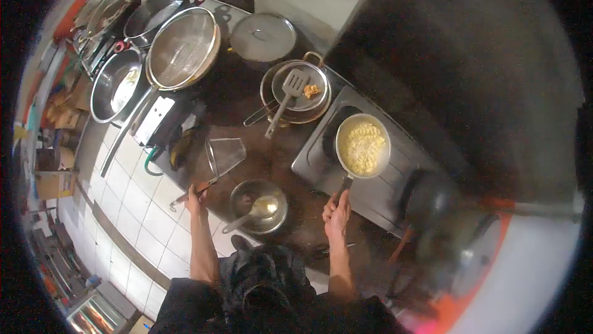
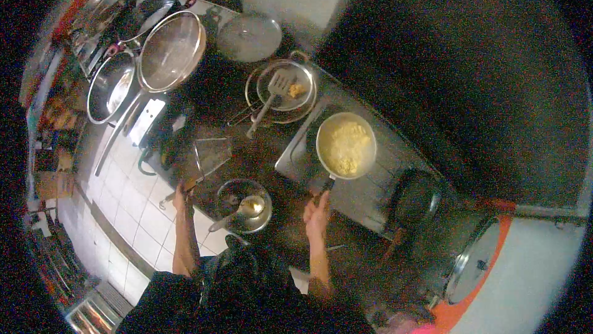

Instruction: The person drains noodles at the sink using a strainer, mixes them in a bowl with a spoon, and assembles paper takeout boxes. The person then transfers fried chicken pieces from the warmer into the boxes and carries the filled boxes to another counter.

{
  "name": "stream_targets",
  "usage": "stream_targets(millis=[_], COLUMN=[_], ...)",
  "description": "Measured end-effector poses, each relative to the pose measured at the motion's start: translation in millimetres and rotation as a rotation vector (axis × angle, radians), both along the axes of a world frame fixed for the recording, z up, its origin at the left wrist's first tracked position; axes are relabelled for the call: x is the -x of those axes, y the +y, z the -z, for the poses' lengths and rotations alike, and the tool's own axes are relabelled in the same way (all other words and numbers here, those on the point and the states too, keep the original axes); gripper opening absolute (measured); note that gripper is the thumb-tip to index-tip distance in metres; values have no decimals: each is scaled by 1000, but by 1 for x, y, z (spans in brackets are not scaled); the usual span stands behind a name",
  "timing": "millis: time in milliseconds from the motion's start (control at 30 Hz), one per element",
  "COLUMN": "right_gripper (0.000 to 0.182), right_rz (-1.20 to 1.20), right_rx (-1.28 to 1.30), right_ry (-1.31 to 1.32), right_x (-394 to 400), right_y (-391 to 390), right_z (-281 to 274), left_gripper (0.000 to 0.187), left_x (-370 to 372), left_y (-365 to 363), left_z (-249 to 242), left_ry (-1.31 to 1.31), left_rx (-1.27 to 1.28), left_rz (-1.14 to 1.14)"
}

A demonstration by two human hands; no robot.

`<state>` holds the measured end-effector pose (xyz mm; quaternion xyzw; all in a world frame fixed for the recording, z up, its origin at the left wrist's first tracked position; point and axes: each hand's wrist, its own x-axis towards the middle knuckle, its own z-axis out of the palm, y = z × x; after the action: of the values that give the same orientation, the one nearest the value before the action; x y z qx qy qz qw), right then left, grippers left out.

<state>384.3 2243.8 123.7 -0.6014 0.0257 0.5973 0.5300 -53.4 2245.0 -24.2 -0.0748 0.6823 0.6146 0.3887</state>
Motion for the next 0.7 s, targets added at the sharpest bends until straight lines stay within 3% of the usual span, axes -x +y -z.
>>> stream_targets(millis=[133,400,500,633,667,700], right_gripper=[43,41,42,42,42,41], right_rz=[-53,-291,-393,-635,-674,-716], right_rx=[12,45,71,56,110,47], right_ry=[-53,-117,-133,-147,-197,-152], right_x=[17,114,169,255,292,312], right_y=[-36,-135,-180,-237,-260,-273], right_z=[-28,-125,-165,-202,-263,-268], left_gripper=[32,28,25,27,27,28], left_x=[46,115,157,207,236,249], left_y=[-70,-225,-318,-413,-447,-477], left_z=[-7,-120,-135,-211,-257,-260], left_ry=[-96,81,87,148,102,125], left_rx=[-218,-134,-153,-107,-50,-38], left_rz=[-99,-263,-260,-360,-350,-378])
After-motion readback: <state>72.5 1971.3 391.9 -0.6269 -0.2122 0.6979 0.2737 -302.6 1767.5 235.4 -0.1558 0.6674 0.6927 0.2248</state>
